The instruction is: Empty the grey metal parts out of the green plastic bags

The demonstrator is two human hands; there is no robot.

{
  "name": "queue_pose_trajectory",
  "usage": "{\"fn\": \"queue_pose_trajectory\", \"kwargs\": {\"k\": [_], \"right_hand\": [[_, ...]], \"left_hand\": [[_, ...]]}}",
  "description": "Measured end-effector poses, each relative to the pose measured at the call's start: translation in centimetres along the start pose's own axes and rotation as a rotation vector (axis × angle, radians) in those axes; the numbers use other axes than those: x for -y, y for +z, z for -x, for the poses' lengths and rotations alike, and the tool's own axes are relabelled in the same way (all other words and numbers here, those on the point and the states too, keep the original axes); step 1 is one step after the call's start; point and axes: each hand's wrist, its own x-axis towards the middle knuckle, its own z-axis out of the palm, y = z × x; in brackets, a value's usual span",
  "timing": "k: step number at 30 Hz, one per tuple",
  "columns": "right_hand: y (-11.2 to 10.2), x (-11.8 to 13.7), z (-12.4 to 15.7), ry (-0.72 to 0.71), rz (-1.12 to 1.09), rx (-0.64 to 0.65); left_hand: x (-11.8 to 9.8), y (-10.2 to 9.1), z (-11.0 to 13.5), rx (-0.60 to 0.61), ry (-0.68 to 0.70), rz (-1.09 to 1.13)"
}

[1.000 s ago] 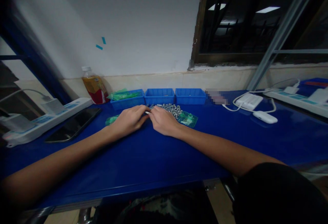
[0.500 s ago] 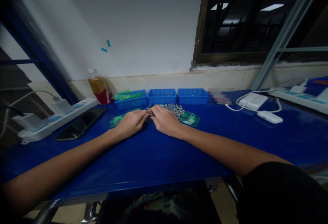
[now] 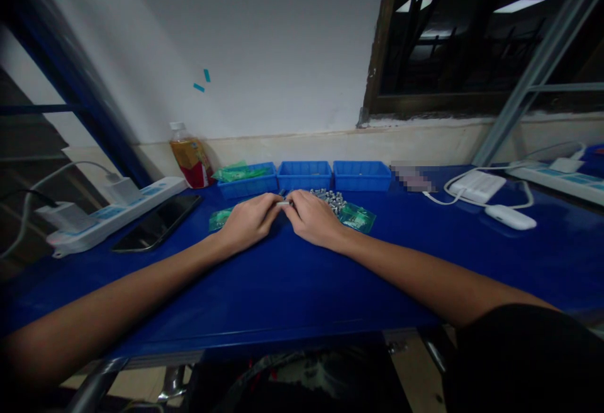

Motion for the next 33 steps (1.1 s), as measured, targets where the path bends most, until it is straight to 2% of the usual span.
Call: {"fn": "queue_pose_trajectory", "kwargs": {"k": [5, 8, 10, 14, 17, 20, 24, 27, 30, 33], "right_hand": [[-0.9, 0.1, -0.2, -0.101, 0.03, -0.015], [-1.3, -0.9, -0.9, -0.112, 0.094, -0.014], [-1.5, -2.5, -1.6, -0.07, 0.147, -0.05], [-1.9, -6.9, -2.8, 0.105, 0.261, -0.163], [-2.0, -9.5, -3.0, 0.219, 0.326, -0.168], [-1.9, -10.6, -2.8, 0.27, 0.379, -0.144], [-1.8, -10.4, -2.7, 0.269, 0.396, -0.146], [-2.0, -9.2, -2.7, 0.25, 0.366, -0.167], [-2.3, -6.5, -2.1, 0.182, 0.318, -0.144], [-2.1, -3.0, -1.2, -0.012, 0.326, -0.058]], "left_hand": [[0.0, 0.0, -0.1, 0.032, -0.043, -0.031], [0.2, 0.3, -0.3, 0.046, -0.045, -0.04], [0.5, 0.6, -0.4, 0.046, -0.019, -0.048], [1.1, 1.3, -0.8, 0.105, 0.113, -0.025], [1.2, 1.4, -1.0, 0.143, 0.18, 0.0], [1.0, 1.1, -1.0, 0.14, 0.18, 0.012], [0.8, 0.9, -0.8, 0.128, 0.144, 0.031], [0.8, 0.9, -0.7, 0.145, 0.13, 0.046], [0.7, 0.8, -0.6, 0.132, 0.116, 0.038], [0.5, 0.8, -0.5, 0.079, 0.099, 0.007]]}}
